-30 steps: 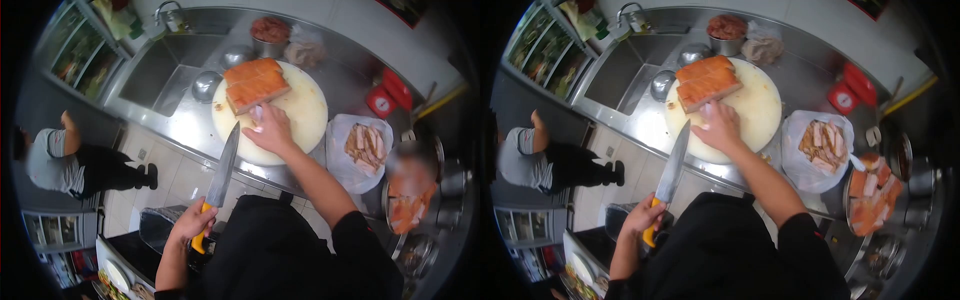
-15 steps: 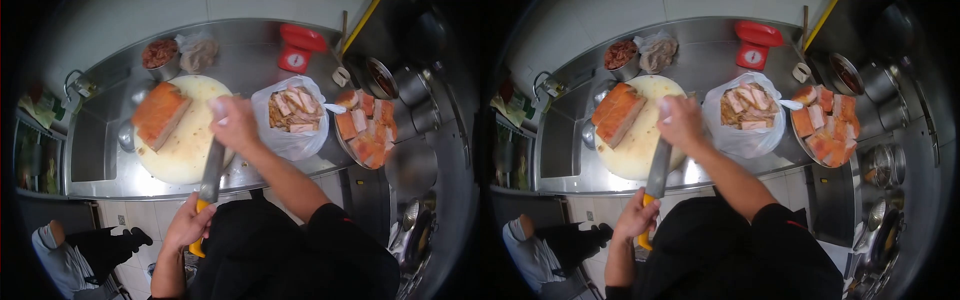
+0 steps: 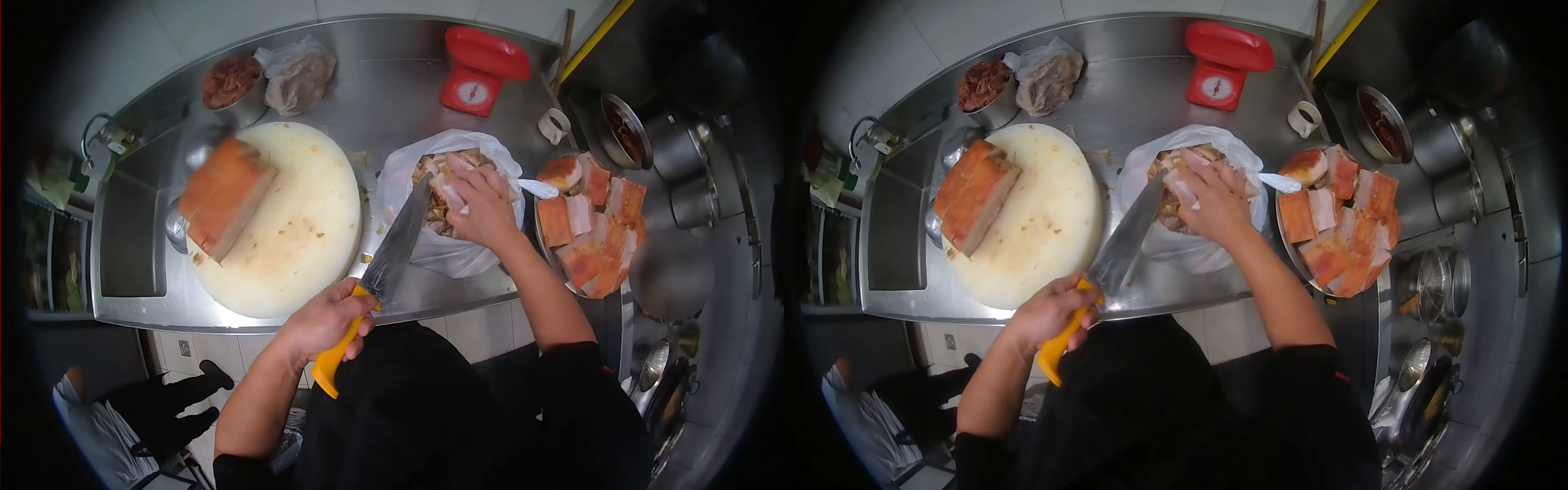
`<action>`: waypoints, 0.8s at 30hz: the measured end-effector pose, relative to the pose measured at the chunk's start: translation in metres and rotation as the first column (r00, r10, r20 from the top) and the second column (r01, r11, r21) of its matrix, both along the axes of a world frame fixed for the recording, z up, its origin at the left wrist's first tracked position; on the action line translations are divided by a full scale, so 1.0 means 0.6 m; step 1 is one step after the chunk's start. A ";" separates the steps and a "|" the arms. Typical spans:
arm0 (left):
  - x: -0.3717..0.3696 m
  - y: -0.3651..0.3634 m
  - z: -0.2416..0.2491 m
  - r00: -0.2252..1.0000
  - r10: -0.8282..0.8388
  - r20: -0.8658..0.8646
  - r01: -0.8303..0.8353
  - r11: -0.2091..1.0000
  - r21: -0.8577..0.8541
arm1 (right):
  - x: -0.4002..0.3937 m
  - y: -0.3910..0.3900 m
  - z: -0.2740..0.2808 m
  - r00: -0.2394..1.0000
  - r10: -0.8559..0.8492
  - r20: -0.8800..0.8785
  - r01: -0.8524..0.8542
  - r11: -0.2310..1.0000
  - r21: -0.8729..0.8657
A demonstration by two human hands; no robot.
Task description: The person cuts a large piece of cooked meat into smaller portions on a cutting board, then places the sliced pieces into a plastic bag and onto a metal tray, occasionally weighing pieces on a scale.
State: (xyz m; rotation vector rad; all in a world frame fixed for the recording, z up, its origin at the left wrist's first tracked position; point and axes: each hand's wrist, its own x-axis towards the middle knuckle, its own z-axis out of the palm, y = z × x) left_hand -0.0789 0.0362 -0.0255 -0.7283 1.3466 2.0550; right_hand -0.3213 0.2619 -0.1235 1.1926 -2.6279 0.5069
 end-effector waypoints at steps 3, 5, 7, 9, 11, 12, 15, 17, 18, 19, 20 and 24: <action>-0.007 -0.008 0.004 1.000 -0.007 0.004 0.007 0.998 -0.062 | -0.013 0.006 -0.001 0.995 0.098 -0.011 -0.098 0.995 0.016; -0.003 -0.013 0.000 1.000 0.008 -0.005 -0.008 0.997 -0.077 | -0.043 -0.016 -0.008 1.000 0.010 0.008 -0.011 0.995 0.100; 0.000 -0.012 0.005 1.000 -0.016 0.002 0.017 0.989 -0.146 | -0.039 -0.024 -0.012 0.999 -0.010 -0.035 0.015 0.991 0.130; 0.000 -0.018 0.015 0.999 -0.033 -0.005 0.031 0.978 -0.205 | -0.019 -0.027 -0.011 0.988 0.047 -0.145 -0.034 0.995 0.093; 0.014 -0.019 0.022 0.998 -0.057 0.009 0.057 0.969 -0.242 | -0.004 -0.015 -0.026 0.976 0.114 -0.186 -0.086 0.984 0.156; 0.024 -0.017 0.027 0.998 -0.061 0.008 0.061 0.959 -0.277 | -0.001 -0.009 -0.031 0.960 0.151 -0.237 -0.116 0.981 0.155; 0.059 -0.014 0.044 0.997 -0.071 -0.002 0.066 0.931 -0.359 | -0.020 0.015 0.004 0.966 0.227 -0.124 -0.229 0.973 -0.007; 0.083 -0.014 0.051 0.998 -0.059 -0.006 0.052 0.926 -0.375 | -0.035 0.039 0.041 0.996 0.077 -0.037 -0.082 0.984 -0.157; 0.091 -0.018 0.048 0.998 -0.065 0.003 0.062 0.937 -0.344 | -0.038 0.051 0.051 0.994 -0.109 -0.018 0.103 0.970 -0.221; 0.093 -0.015 0.046 0.996 -0.087 0.019 0.088 0.937 -0.337 | -0.056 0.057 0.053 0.964 -0.261 -0.059 0.244 0.948 -0.204; 0.088 -0.012 0.045 0.993 -0.111 0.031 0.115 0.936 -0.332 | -0.083 0.057 0.056 0.908 -0.405 -0.106 0.381 0.904 -0.194; 0.040 0.003 0.036 0.960 -0.277 0.051 0.278 0.901 -0.333 | -0.172 0.050 0.073 0.814 -0.490 0.310 0.397 0.861 0.320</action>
